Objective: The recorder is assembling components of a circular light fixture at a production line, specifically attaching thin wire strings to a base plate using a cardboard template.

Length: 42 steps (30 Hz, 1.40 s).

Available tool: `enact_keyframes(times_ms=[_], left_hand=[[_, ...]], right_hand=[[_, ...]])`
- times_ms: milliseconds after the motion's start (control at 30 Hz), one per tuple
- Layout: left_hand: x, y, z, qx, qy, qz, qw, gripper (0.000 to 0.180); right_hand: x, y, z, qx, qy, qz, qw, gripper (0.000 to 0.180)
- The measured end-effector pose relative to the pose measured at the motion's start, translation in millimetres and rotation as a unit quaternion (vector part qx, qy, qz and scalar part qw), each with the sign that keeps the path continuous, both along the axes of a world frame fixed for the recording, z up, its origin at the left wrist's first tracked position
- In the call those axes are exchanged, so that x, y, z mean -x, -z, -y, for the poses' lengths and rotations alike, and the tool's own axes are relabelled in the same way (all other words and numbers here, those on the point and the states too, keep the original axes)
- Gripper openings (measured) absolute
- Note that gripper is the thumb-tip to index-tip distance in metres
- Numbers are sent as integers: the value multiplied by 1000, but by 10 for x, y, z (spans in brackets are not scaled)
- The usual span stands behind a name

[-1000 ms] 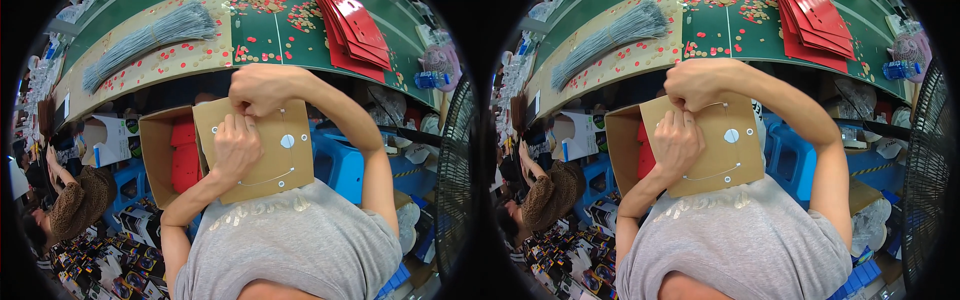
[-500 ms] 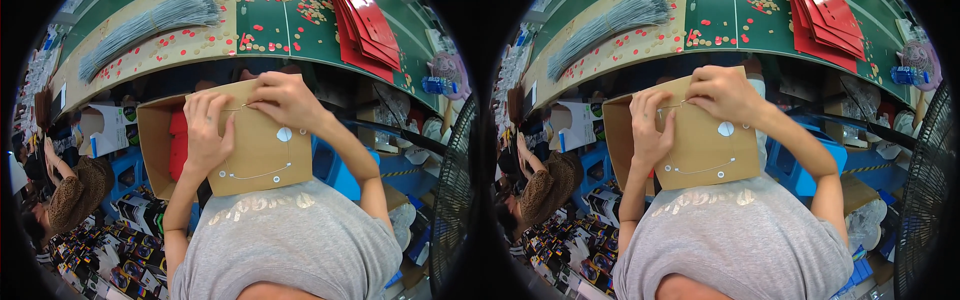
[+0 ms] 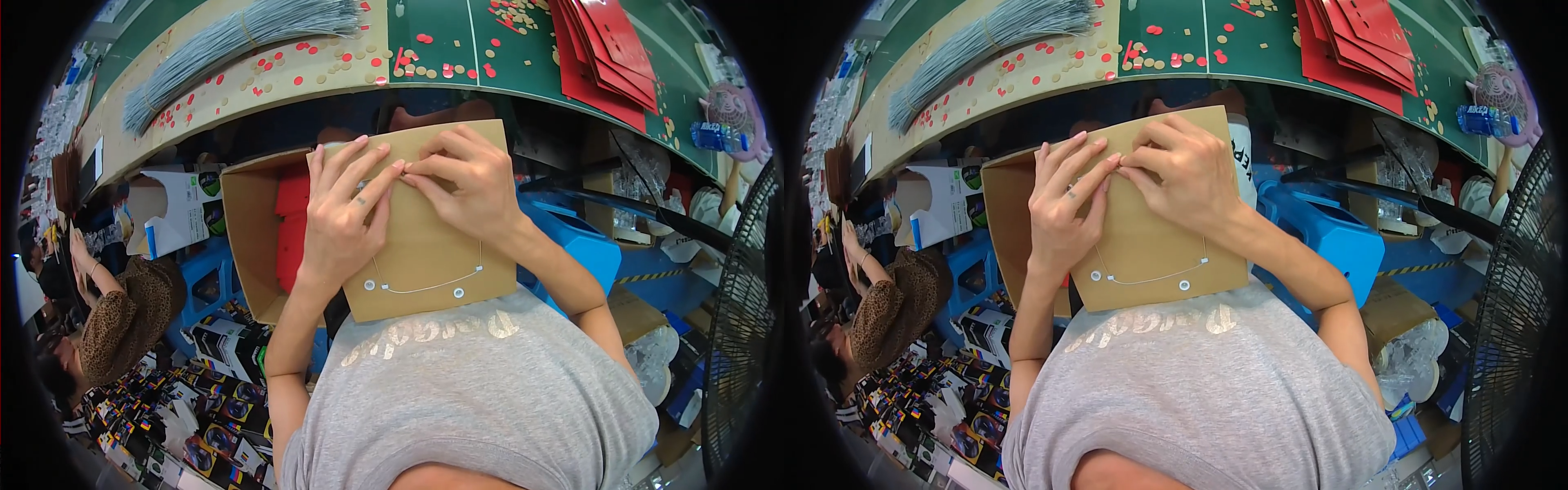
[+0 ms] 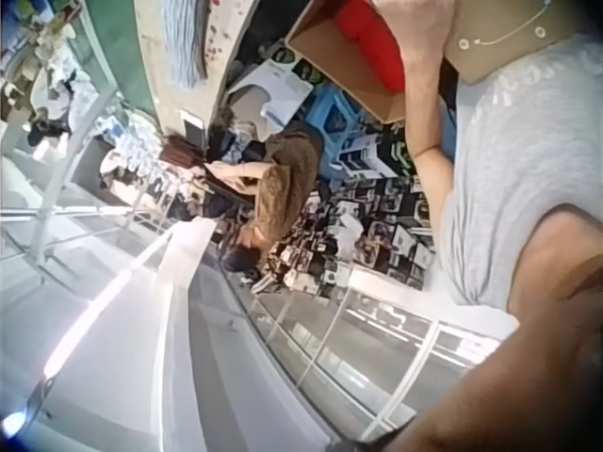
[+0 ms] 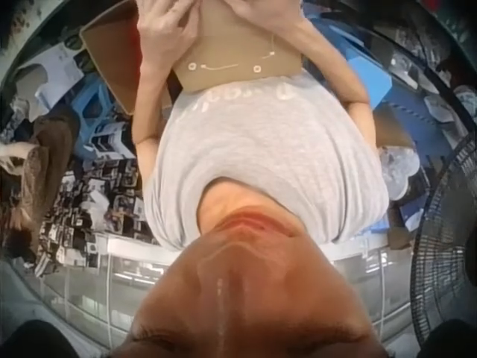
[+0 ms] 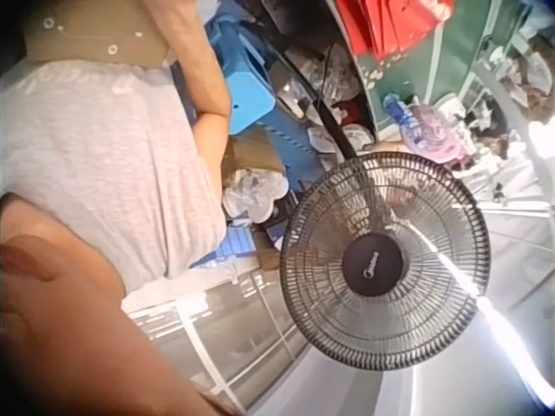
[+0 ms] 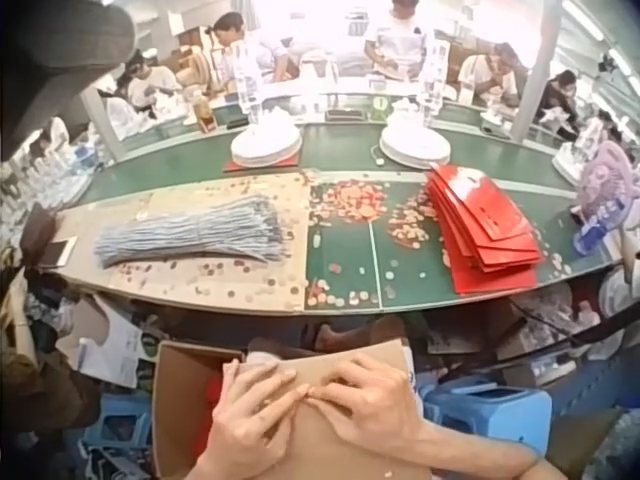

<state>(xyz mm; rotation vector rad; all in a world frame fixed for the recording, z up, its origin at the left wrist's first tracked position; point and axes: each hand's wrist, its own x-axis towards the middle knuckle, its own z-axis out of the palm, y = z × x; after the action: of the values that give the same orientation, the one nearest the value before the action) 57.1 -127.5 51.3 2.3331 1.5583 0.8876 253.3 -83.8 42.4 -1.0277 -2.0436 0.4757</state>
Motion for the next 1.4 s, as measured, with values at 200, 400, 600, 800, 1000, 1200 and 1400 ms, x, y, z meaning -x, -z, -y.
enact_keyframes(times_ms=[200,400,600,800,1000,1200,1400], left_hand=[[86,80,-75,-9,72,27,997,34],[6,86,-74,-23,60,39,997,31],[10,73,-34,-6,67,42,997,30],[-28,-19,12,10,87,-3,996,31],[58,94,-40,-21,47,75,996,26],[-3,3,-177,-15,19,206,978,18],[96,40,-319,-69,-14,184,980,14]], right_hand=[[-73,-83,-185,95,-42,33,994,17],[-110,-181,-699,133,-131,52,981,23],[-6,-212,-972,404,-219,160,874,35],[-50,-231,-912,367,-162,177,899,52],[-848,-10,-575,305,48,-224,925,22],[-1101,584,-57,312,14,47,949,32],[-294,455,125,231,-25,-106,967,37]])
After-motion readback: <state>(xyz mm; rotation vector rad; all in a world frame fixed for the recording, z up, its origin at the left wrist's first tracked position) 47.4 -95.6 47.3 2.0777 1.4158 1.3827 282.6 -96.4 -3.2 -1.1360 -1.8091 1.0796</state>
